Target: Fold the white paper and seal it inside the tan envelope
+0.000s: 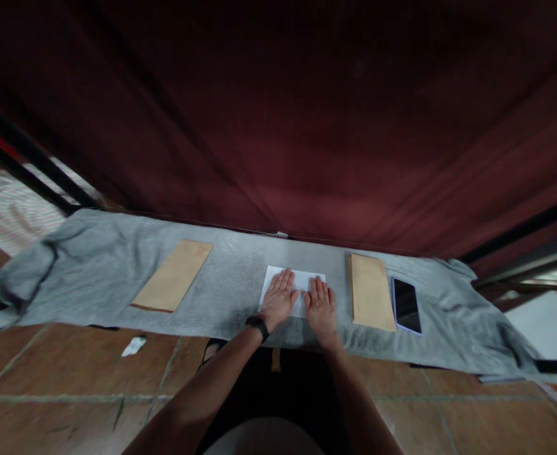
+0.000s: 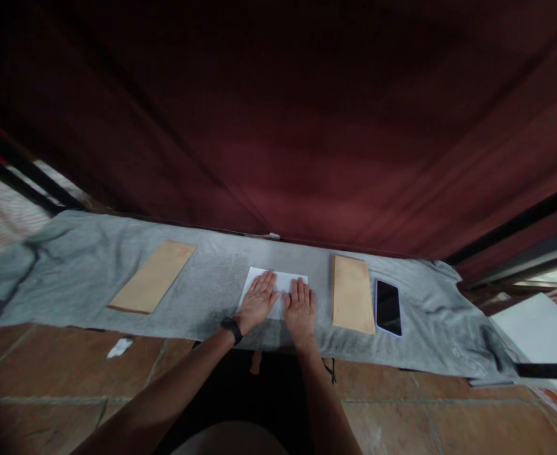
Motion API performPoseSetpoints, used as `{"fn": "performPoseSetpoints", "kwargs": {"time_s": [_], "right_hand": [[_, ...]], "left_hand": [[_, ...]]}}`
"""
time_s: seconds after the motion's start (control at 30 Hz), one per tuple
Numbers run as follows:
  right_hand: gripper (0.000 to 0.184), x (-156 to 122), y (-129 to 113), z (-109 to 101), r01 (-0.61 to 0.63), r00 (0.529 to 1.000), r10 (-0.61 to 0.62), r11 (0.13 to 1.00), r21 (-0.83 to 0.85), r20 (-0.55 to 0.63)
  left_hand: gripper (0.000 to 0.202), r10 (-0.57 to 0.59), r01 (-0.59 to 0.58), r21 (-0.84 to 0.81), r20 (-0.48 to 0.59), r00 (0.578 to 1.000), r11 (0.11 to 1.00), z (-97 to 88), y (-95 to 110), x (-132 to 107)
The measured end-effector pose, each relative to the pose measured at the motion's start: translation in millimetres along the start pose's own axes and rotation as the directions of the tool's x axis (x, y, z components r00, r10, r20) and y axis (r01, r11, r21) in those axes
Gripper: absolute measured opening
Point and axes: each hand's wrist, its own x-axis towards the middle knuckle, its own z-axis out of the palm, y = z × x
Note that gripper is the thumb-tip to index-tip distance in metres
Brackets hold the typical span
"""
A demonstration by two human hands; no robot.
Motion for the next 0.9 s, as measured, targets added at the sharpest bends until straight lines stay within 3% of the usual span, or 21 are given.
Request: {"fn": "performPoseSetpoints", "kwargs": {"time_s": [0.23,0.4,0.6,0.8,0.9], "right_hand": [[0.052,-0.1,-0.6,-1.0,-0.006,1.000,0.006,1.000,0.003,-0.012],[0.052,-0.2,-1.7,-1.3,-0.013,1.000,0.013,1.000,0.009,-0.015],[0.052,-1.0,-1.0,-1.5,-0.023,1.000,0.024,0.999,0.032,-0.011],[0.051,10.8,-13.7,-5.0,-0.070,0.997,0.069,0.996,0.047,0.030],[0.051,19.4,-30.9,-3.3,0.002,0.996,-0.011,0.994,0.110,0.084]], "left_hand": [[0.058,-0.102,0.102,0.048,-0.001,0.995,0.994,-9.1,-23.5,-5.4],[0.059,-0.174,0.176,0.074,-0.028,0.984,0.982,-11.8,-23.7,-14.0],[0.056,0.007,-0.007,0.017,-0.026,1.000,1.000,-8.8,-3.6,-32.2],[0.054,0.026,-0.026,0.014,-0.006,1.000,1.000,-11.4,-0.3,-35.7],[0.050,0.040,-0.040,0.033,0.006,0.999,0.999,-12.2,-1.3,-34.9]]}}
